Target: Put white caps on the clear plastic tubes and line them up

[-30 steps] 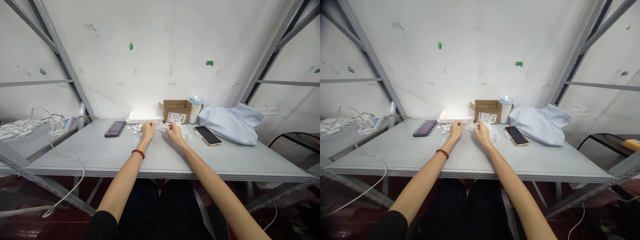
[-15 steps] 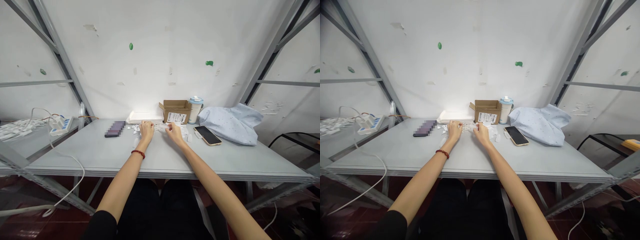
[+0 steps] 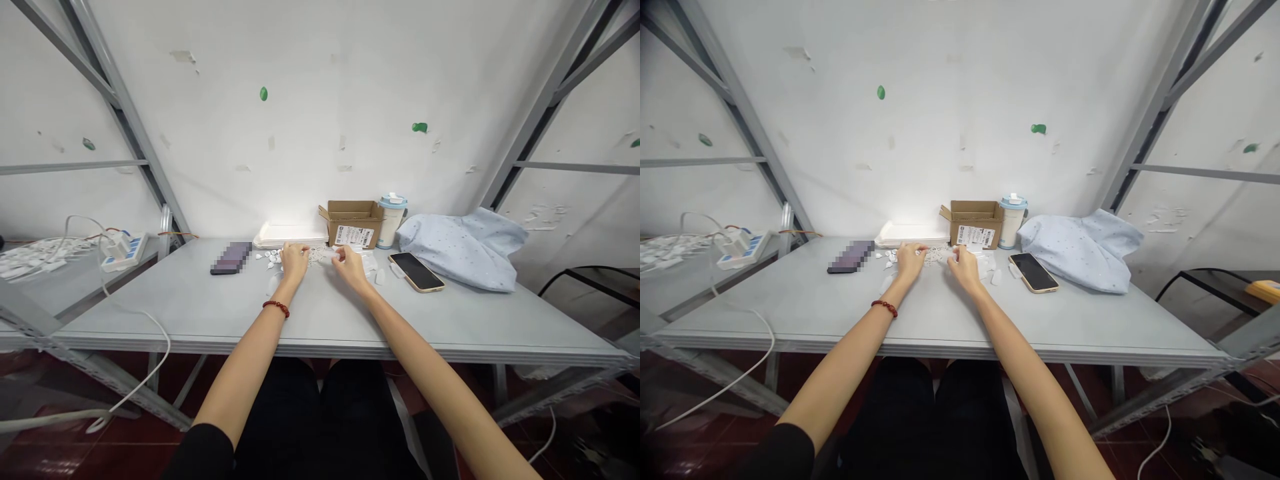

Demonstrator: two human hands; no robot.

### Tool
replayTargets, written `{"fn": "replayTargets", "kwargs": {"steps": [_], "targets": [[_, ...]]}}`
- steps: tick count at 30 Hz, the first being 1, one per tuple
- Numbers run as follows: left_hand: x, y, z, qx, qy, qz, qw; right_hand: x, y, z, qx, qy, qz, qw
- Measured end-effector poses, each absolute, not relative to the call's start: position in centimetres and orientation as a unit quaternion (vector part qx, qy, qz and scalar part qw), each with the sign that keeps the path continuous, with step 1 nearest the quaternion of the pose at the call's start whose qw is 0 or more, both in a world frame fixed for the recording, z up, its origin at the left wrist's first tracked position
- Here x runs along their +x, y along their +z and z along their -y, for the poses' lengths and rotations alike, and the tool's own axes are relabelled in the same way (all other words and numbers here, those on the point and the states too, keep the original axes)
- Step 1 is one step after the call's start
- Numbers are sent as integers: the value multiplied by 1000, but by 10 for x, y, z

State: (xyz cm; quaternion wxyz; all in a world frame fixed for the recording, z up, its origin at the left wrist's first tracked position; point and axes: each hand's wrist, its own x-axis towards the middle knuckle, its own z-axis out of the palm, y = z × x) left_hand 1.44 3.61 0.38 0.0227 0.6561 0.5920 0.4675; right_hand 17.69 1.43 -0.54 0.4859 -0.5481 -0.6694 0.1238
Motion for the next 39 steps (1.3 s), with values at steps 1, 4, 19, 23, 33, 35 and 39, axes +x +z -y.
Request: {"fn": "replayTargets", "kwargs": {"steps": [1, 4, 19, 23, 33, 35, 39], "targets": [[14, 4, -37, 642, 488, -590, 46, 177, -5, -14, -547, 127, 668, 489], [13, 7, -39, 591, 547, -578, 134, 176, -2, -13, -547, 145, 654, 501], [14, 24, -24, 469, 631, -485, 382, 178, 16, -2, -477, 419, 515, 576], [14, 24, -23, 470, 630, -480, 390, 177, 20, 2, -463, 445, 502, 579], [12, 20, -26, 468, 620, -478, 410, 177, 21, 2, -460, 460, 508, 564], [12, 19, -27, 479, 611, -473, 416, 177, 20, 1, -456, 462, 513, 562], [13, 18, -27, 496, 595, -476, 417, 177, 20, 1, -455, 460, 519, 559]]}}
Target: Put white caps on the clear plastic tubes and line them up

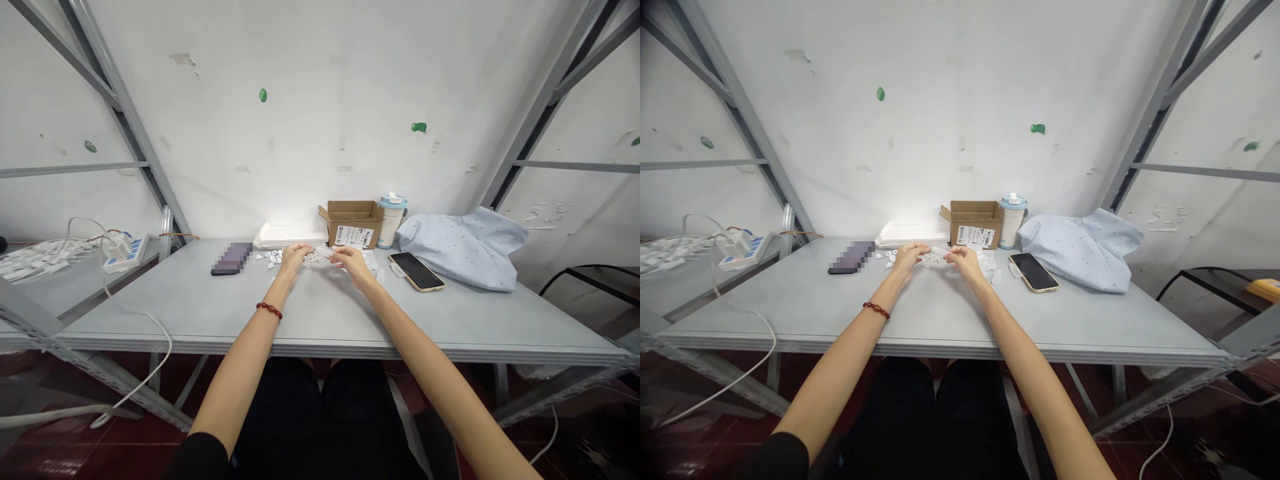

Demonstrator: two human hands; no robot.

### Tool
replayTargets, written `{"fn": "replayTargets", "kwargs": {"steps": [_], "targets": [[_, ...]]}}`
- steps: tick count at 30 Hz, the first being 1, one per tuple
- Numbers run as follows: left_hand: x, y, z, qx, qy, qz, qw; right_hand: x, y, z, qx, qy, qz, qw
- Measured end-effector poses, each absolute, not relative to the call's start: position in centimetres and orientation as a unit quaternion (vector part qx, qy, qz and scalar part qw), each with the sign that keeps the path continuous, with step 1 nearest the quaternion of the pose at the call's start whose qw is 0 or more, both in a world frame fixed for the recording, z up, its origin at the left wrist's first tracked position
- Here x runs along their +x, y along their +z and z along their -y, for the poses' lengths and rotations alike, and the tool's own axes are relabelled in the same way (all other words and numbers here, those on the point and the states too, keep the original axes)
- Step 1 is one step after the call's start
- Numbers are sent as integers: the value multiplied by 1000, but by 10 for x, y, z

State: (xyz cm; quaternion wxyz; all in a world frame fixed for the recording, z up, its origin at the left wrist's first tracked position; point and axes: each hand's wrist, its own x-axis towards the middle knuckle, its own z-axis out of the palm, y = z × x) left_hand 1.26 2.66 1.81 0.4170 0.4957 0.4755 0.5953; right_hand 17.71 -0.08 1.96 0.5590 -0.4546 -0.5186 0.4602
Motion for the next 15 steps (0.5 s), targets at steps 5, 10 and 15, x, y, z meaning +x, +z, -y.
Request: {"fn": "replayTargets", "kwargs": {"steps": [5, 10, 15], "targets": [[14, 20, -23, 513, 574, -465, 436, 177, 20, 1, -449, 466, 528, 550], [14, 22, -21, 524, 549, -464, 457, 177, 19, 1, -449, 477, 522, 545], [12, 23, -19, 534, 535, -455, 471, 177, 19, 1, -447, 487, 521, 540]]}}
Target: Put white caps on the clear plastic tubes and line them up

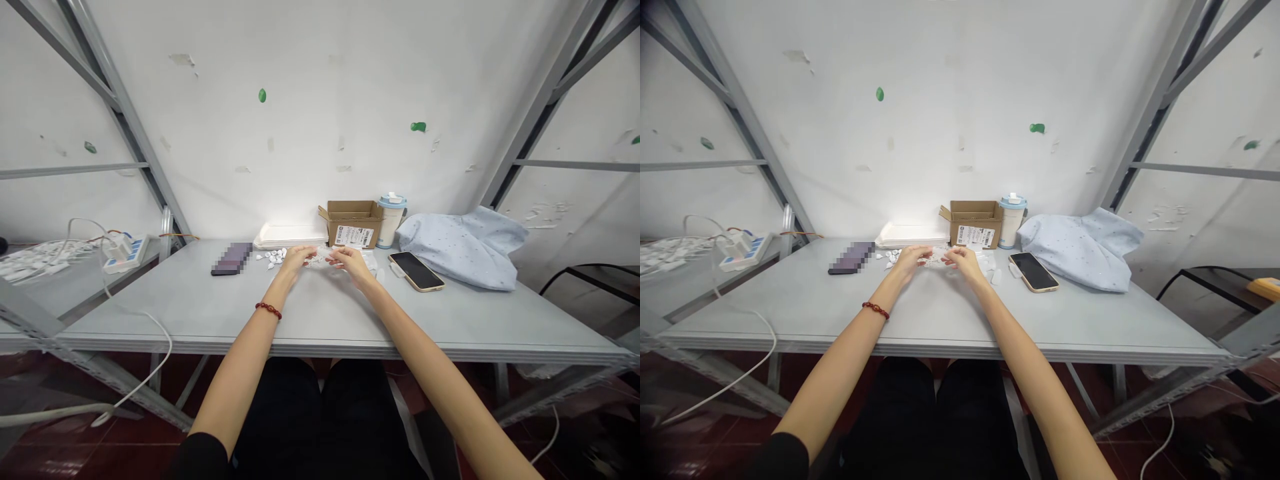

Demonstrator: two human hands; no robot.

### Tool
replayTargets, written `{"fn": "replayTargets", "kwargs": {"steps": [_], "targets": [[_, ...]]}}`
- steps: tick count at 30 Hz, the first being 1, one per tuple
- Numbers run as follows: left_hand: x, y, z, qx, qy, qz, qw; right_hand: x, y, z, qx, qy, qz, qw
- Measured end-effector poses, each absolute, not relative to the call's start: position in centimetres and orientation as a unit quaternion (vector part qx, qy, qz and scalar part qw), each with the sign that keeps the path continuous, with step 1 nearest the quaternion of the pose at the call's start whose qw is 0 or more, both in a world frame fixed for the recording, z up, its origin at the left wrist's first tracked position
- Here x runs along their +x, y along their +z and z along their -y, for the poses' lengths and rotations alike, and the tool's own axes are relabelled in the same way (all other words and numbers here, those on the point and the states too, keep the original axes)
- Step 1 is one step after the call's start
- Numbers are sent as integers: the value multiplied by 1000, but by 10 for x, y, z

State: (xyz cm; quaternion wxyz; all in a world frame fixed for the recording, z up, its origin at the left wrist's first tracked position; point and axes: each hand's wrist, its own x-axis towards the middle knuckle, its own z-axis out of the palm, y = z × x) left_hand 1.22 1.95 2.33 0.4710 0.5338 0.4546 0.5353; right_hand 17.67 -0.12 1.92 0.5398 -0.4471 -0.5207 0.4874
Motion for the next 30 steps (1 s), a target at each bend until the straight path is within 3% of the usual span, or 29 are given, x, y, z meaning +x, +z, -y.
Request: {"fn": "replayTargets", "kwargs": {"steps": [14, 25, 30], "targets": [[11, 26, -14, 542, 509, -435, 508, 178, 16, 2, -426, 485, 557, 522], [15, 26, -11, 583, 458, -493, 455, 168, 13, 9, -418, 335, 694, 480], [12, 27, -7, 607, 442, -481, 453, 168, 9, 6, -426, 334, 697, 470]]}}
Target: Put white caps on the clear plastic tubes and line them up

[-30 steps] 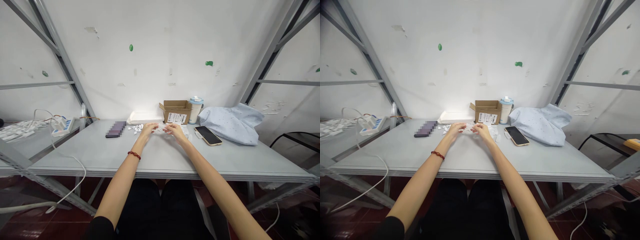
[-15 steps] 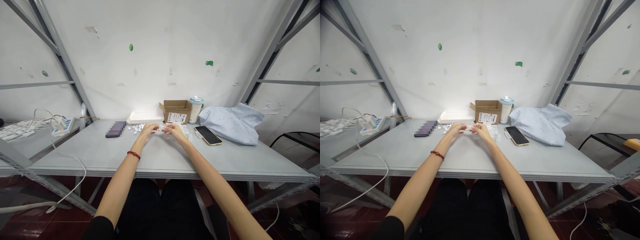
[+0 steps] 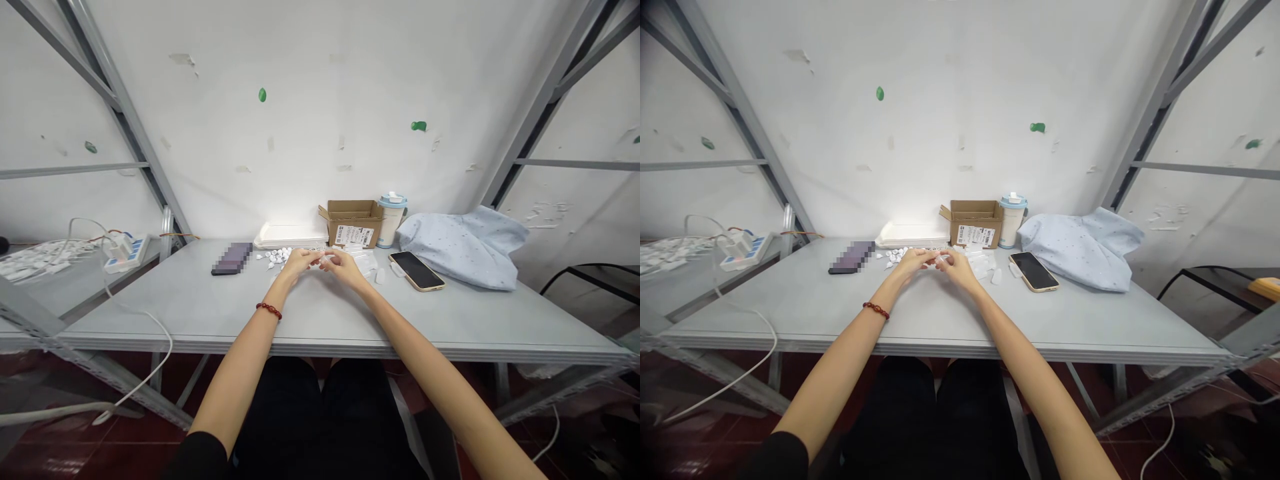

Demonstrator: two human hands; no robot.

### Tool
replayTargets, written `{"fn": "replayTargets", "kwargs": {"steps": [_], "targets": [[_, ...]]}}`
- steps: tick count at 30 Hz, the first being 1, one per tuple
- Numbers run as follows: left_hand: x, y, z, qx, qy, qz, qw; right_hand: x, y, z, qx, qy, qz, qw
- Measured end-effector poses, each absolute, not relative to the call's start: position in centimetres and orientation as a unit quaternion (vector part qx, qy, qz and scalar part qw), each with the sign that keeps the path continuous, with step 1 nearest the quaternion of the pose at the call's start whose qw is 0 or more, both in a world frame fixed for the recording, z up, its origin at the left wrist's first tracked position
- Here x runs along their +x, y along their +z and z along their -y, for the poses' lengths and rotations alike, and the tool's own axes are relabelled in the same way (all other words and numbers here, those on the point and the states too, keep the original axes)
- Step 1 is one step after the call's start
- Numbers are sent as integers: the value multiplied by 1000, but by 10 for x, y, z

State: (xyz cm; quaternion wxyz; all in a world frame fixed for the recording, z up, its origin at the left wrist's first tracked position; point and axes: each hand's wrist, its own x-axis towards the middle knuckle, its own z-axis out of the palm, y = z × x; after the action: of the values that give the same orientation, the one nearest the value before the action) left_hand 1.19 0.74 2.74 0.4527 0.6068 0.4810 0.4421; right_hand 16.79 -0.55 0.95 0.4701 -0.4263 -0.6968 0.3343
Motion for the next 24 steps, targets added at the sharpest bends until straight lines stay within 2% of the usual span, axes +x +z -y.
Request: {"fn": "replayTargets", "kwargs": {"steps": [6, 10, 13, 18, 21, 24], "targets": [[9, 27, -8, 622, 420, -474, 461, 168, 7, 3, -421, 380, 670, 479], [10, 29, -8, 622, 448, -469, 439, 167, 8, 3, -430, 409, 643, 483], [12, 30, -3, 654, 480, -474, 343, 166, 11, 4, -429, 432, 628, 484], [20, 25, 12, 780, 461, -416, 76, 167, 11, 3, -427, 461, 600, 496], [25, 20, 16, 821, 421, -384, 12, 168, 8, 2, -418, 485, 584, 499], [26, 17, 15, 828, 408, -386, -1, 167, 8, 3, -416, 500, 579, 492]]}}
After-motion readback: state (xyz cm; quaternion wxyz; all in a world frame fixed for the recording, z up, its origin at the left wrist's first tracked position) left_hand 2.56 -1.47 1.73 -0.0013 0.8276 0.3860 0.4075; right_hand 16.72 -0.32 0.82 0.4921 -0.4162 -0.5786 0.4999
